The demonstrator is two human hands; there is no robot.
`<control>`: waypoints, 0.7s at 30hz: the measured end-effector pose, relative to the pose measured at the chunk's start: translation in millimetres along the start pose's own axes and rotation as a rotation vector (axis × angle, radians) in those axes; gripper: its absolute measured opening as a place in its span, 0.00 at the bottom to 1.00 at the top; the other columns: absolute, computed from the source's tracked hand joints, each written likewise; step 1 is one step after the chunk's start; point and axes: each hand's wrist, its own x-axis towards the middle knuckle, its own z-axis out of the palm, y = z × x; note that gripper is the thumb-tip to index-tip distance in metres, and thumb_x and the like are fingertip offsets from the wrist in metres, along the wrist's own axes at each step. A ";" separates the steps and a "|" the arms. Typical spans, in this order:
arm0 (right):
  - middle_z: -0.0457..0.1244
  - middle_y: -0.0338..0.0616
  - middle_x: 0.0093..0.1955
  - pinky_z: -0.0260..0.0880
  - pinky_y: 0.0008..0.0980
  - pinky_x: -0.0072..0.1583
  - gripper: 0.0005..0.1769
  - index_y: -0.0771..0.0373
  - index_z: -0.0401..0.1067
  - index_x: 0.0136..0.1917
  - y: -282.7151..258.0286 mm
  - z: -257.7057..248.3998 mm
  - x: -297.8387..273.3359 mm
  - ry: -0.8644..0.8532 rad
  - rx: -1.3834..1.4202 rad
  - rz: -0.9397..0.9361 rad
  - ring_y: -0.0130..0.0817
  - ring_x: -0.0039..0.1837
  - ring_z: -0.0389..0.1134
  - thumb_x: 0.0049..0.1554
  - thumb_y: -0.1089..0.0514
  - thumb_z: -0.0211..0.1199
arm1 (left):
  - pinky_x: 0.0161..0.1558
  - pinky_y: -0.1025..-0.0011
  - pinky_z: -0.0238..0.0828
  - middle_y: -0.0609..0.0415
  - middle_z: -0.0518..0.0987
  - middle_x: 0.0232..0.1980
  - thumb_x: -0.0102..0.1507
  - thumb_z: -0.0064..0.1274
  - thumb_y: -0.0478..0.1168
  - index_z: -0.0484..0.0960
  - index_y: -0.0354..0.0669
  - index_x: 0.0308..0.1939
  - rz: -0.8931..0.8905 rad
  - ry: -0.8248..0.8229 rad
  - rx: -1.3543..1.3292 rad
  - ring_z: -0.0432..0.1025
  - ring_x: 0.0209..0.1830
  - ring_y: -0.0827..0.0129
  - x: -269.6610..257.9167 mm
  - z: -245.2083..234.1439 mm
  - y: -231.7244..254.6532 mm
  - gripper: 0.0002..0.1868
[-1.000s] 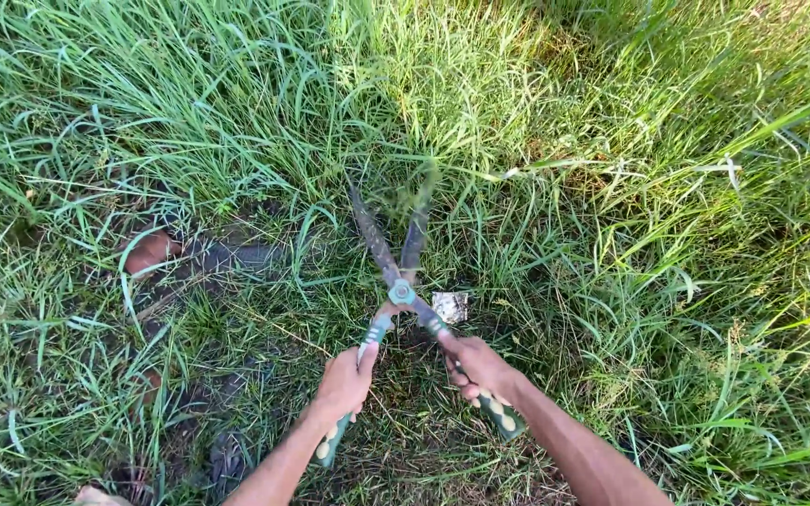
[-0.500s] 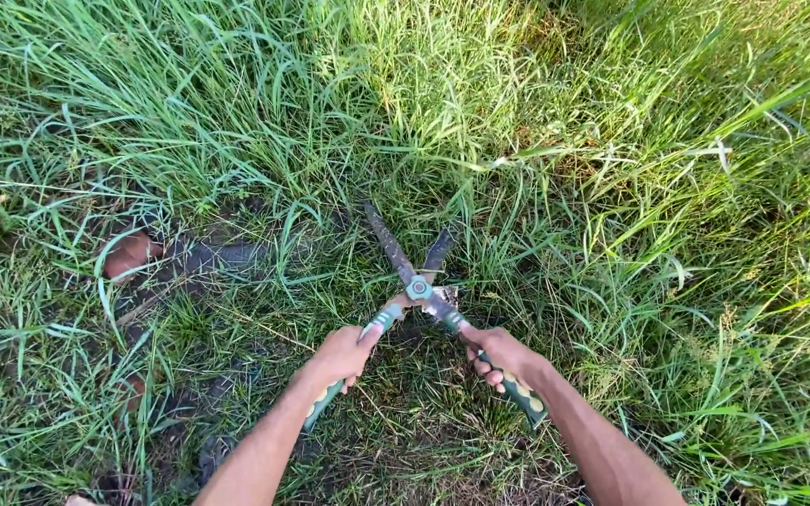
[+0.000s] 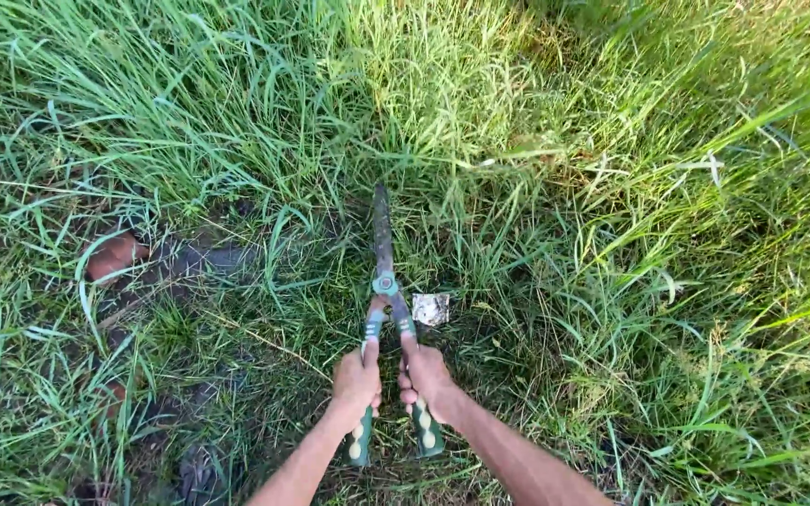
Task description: Trimming tall grass in a backyard area using large garden shears.
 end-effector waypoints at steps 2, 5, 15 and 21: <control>0.54 0.36 0.24 0.52 0.26 0.22 0.27 0.58 0.59 0.36 5.9 -3.5 2.3 -0.002 0.027 0.007 0.25 0.21 0.49 0.71 0.39 0.47 | 0.10 0.70 0.66 0.52 0.71 0.20 0.75 0.37 0.55 0.72 0.39 0.38 -0.034 -0.016 -0.009 0.65 0.10 0.68 0.0 2.8 -3.2 0.24; 0.54 0.38 0.25 0.53 0.27 0.21 0.27 0.59 0.59 0.37 5.0 -2.1 0.3 -0.007 0.037 -0.012 0.26 0.21 0.49 0.71 0.39 0.47 | 0.12 0.71 0.66 0.53 0.71 0.21 0.75 0.36 0.55 0.72 0.40 0.40 -0.047 -0.012 0.001 0.65 0.11 0.69 -3.2 2.2 -1.4 0.23; 0.51 0.34 0.24 0.56 0.29 0.22 0.28 0.58 0.59 0.37 -2.5 1.6 -14.4 -0.004 -0.016 0.052 0.25 0.21 0.49 0.70 0.37 0.46 | 0.10 0.70 0.71 0.52 0.73 0.19 0.75 0.36 0.53 0.73 0.37 0.38 0.060 -0.042 0.066 0.68 0.10 0.68 1.4 -0.9 -12.4 0.24; 0.56 0.33 0.24 0.59 0.26 0.20 0.28 0.58 0.65 0.42 -0.2 -36.6 25.5 -0.064 -0.198 0.002 0.23 0.19 0.53 0.69 0.34 0.45 | 0.10 0.72 0.73 0.52 0.76 0.17 0.73 0.36 0.56 0.76 0.37 0.36 0.156 -0.104 0.349 0.70 0.07 0.70 27.9 -40.6 -17.0 0.26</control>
